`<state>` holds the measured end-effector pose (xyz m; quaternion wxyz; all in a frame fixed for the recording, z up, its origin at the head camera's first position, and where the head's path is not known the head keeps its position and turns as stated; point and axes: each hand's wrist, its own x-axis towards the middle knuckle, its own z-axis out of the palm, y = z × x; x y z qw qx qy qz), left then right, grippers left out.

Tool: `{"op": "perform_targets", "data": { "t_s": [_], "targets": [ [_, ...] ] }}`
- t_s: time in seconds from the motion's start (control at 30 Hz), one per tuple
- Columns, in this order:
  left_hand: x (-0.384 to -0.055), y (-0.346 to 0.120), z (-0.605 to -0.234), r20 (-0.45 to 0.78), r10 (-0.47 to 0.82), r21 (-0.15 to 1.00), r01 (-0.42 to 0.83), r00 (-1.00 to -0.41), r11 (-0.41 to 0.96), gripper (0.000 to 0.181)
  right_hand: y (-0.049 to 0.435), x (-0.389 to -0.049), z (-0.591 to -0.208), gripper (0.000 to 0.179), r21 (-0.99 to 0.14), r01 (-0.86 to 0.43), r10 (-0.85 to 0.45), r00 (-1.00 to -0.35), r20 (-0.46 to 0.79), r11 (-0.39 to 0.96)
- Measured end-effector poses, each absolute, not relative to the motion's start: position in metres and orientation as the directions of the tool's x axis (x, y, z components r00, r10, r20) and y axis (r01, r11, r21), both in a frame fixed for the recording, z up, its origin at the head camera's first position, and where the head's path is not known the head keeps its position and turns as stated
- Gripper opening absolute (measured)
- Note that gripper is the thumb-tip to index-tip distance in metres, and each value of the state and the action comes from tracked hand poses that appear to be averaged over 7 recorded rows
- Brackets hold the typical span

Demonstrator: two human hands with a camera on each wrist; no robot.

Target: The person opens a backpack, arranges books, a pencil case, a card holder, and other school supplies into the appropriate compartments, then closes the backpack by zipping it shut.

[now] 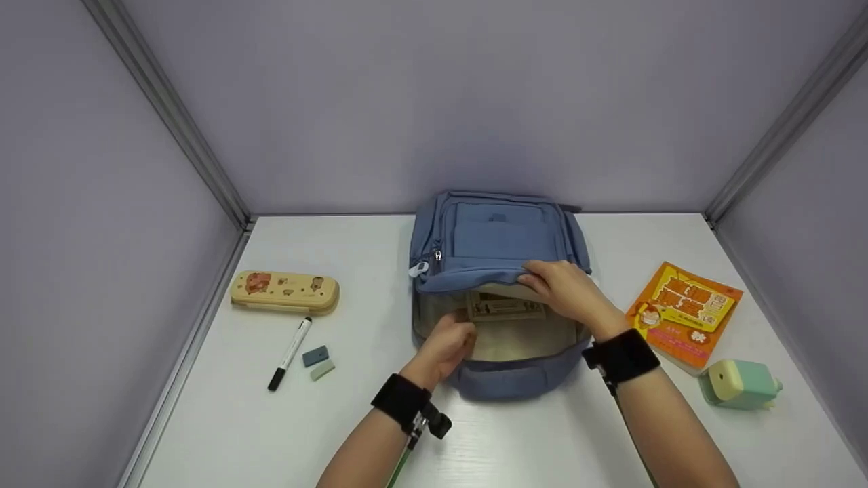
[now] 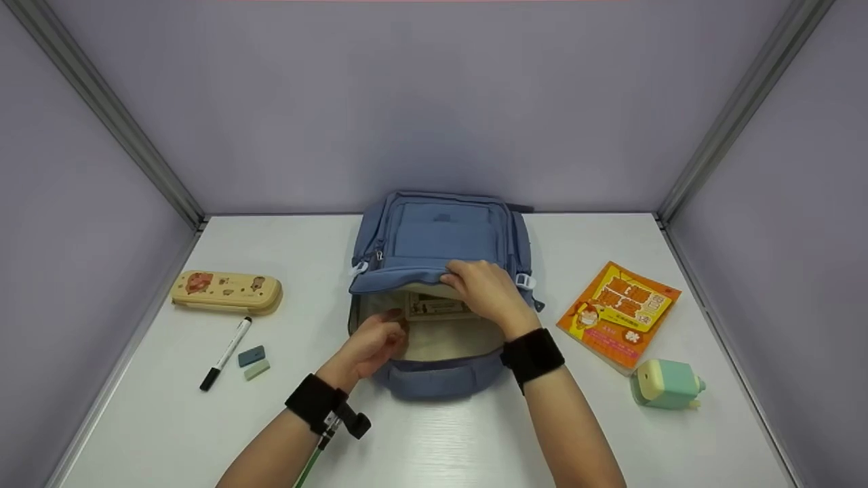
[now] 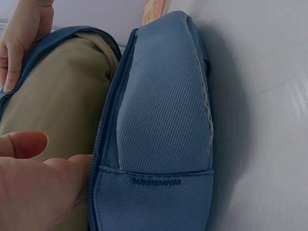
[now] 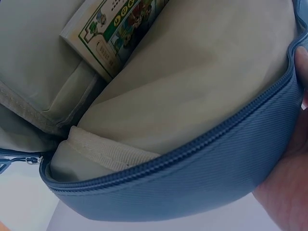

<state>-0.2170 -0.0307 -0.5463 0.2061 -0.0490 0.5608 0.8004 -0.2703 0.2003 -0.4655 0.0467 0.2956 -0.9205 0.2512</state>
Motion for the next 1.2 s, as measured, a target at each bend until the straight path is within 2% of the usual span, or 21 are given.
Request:
{"op": "perform_targets", "data": {
  "t_s": [0.1,0.27,0.43,0.53,0.63,0.73,0.8,0.87,0.93,1.07,1.2],
  "targets": [
    [-0.216,-0.03,-0.546,-0.299,0.28,0.9,-0.367,-0.912,-0.235,0.059,0.2,-0.271,-0.465,0.021,-0.434,-0.566,-0.521,-0.822,0.229,0.701],
    [-0.199,-0.03,-0.531,-0.304,0.279,0.949,-0.315,-0.911,0.005,0.075,0.201,-0.271,-0.464,0.023,-0.434,-0.55,-0.51,-0.832,0.217,0.713],
    [-0.183,-0.038,-0.507,-0.227,0.366,0.966,-0.16,-0.903,0.204,0.07,0.2,-0.272,-0.464,0.023,-0.425,-0.533,-0.499,-0.844,0.197,0.732],
    [-0.18,-0.046,-0.49,-0.084,0.396,0.953,0.041,-0.914,0.299,0.055,0.2,-0.275,-0.464,0.023,-0.413,-0.53,-0.495,-0.846,0.198,0.741],
    [-0.185,-0.054,-0.477,0.195,0.332,0.856,0.325,-0.923,0.402,0.034,0.2,-0.277,-0.462,0.025,-0.414,-0.531,-0.493,-0.846,0.202,0.74],
    [-0.2,-0.061,-0.469,0.472,0.226,0.665,0.512,-0.852,0.543,0.022,0.201,-0.28,-0.461,0.025,-0.421,-0.531,-0.492,-0.846,0.208,0.736],
    [-0.215,-0.067,-0.467,0.563,0.206,0.553,0.55,-0.8,0.626,0.023,0.202,-0.281,-0.46,0.025,-0.422,-0.531,-0.489,-0.846,0.213,0.735],
    [-0.231,-0.073,-0.467,0.554,0.229,0.499,0.54,-0.8,0.678,0.03,0.202,-0.283,-0.46,0.024,-0.423,-0.531,-0.487,-0.846,0.216,0.734],
    [-0.246,-0.08,-0.47,0.47,0.282,0.494,0.514,-0.836,0.701,0.038,0.202,-0.283,-0.46,0.023,-0.421,-0.531,-0.488,-0.846,0.215,0.735],
    [-0.267,-0.089,-0.482,0.222,0.373,0.59,0.429,-0.901,0.684,0.05,0.202,-0.282,-0.462,0.023,-0.423,-0.53,-0.493,-0.846,0.204,0.735],
    [-0.277,-0.093,-0.497,0.12,0.425,0.666,0.39,-0.897,0.635,0.053,0.202,-0.279,-0.463,0.023,-0.434,-0.52,-0.486,-0.852,0.195,0.736]
  ]
}}
